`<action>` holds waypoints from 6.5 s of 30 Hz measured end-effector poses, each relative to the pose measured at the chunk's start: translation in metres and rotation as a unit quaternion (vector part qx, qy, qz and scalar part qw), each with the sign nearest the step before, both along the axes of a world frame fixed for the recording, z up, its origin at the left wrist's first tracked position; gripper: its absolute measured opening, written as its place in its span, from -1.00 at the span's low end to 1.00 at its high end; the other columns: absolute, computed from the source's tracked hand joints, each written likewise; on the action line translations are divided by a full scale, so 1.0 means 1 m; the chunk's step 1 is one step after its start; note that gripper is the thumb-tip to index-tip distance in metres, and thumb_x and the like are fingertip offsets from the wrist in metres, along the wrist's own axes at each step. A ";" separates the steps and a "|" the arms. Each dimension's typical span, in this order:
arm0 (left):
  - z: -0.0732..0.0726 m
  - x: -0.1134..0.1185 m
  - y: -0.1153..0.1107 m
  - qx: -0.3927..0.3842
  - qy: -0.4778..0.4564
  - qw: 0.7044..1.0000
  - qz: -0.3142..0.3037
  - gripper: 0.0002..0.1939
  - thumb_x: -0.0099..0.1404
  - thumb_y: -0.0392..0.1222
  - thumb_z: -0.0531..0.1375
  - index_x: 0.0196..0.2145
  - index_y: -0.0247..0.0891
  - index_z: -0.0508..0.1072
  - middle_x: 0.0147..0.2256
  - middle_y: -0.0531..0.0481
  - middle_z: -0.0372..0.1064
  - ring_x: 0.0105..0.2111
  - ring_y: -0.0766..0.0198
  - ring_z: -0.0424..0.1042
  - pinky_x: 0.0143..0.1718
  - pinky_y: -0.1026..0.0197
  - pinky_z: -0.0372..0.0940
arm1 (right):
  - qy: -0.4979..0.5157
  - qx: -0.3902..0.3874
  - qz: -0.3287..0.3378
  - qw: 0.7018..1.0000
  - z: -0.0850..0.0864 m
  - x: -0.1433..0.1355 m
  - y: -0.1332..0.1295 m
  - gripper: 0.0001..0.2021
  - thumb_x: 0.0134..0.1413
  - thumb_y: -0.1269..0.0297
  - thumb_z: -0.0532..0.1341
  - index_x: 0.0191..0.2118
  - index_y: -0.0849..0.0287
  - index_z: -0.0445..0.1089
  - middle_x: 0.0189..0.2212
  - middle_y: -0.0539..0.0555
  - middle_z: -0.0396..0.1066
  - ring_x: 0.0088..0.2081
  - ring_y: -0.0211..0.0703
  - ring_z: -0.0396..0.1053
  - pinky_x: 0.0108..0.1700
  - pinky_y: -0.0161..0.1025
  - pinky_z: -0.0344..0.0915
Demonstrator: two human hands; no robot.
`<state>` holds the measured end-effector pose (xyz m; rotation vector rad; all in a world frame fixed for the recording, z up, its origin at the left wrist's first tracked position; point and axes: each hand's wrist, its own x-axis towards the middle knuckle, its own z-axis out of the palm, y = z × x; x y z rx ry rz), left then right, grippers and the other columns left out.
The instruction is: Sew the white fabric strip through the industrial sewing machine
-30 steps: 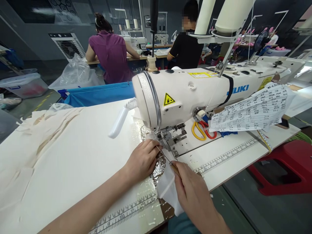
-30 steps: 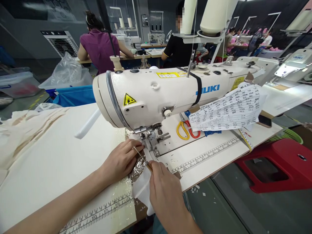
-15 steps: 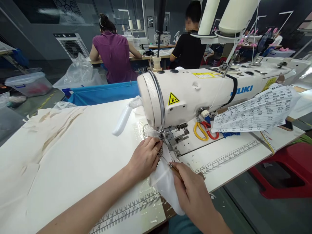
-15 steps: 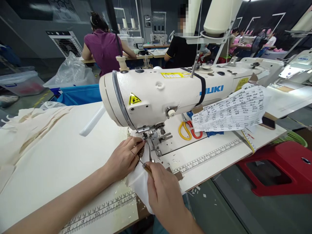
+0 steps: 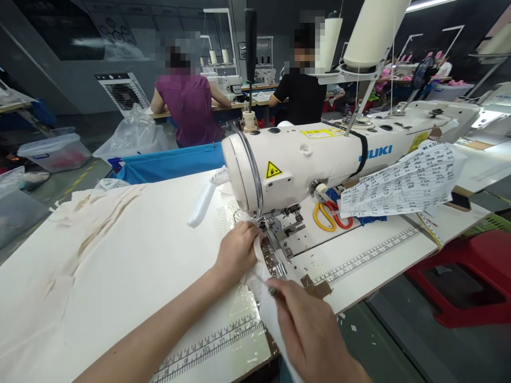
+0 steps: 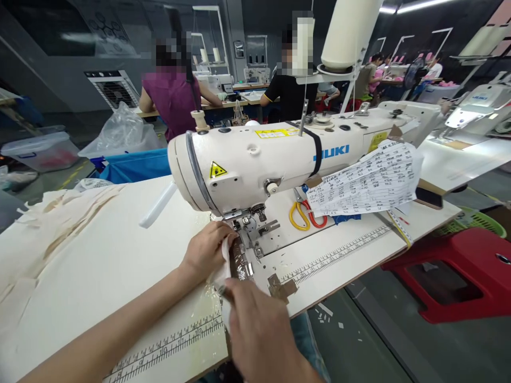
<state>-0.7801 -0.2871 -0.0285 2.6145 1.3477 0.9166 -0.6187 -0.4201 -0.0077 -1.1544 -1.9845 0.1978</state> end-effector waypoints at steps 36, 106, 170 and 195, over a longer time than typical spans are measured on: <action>0.001 -0.013 0.009 -0.151 -0.178 0.971 -0.047 -0.81 0.31 -0.10 0.17 -0.38 -0.16 0.54 -0.29 -0.03 0.51 -0.24 0.17 0.46 -0.20 0.14 0.36 | -0.122 -0.048 -0.130 0.983 -0.026 0.007 0.039 -0.67 0.39 0.40 -0.04 0.10 0.29 0.37 -0.23 0.17 0.59 -0.33 -0.12 0.57 -0.43 -0.28 0.37; 0.007 0.001 -0.037 0.090 0.175 0.978 -0.067 -0.59 0.36 -0.38 -0.03 0.04 -0.59 0.45 0.00 -0.32 0.44 0.01 -0.07 0.38 -0.02 -0.08 0.48 | -0.059 -0.169 -0.069 0.981 -0.033 0.046 -0.056 -0.66 0.31 0.51 -0.05 0.10 0.05 0.19 -0.23 0.01 0.55 -0.37 -0.19 0.56 -0.48 -0.33 0.39; 0.003 -0.006 -0.031 0.121 0.201 0.972 -0.016 -0.60 0.41 -0.38 -0.05 0.07 -0.46 0.45 0.07 -0.26 0.41 0.13 -0.05 0.28 0.16 -0.07 0.21 | -0.117 -0.079 -0.094 0.985 -0.011 0.012 0.012 -0.72 0.24 0.52 -0.04 -0.04 0.20 0.32 -0.29 0.09 0.60 -0.43 -0.11 0.55 -0.50 -0.26 0.28; 0.006 0.007 -0.056 0.086 0.193 0.977 -0.042 -0.56 0.44 -0.16 -0.03 0.09 -0.48 0.44 0.10 -0.31 0.41 0.15 -0.08 0.30 0.21 -0.14 0.13 | -0.071 -0.107 -0.098 0.987 -0.013 0.045 -0.009 -0.74 0.33 0.40 -0.03 -0.01 0.19 0.35 -0.32 0.09 0.60 -0.41 -0.13 0.58 -0.45 -0.30 0.43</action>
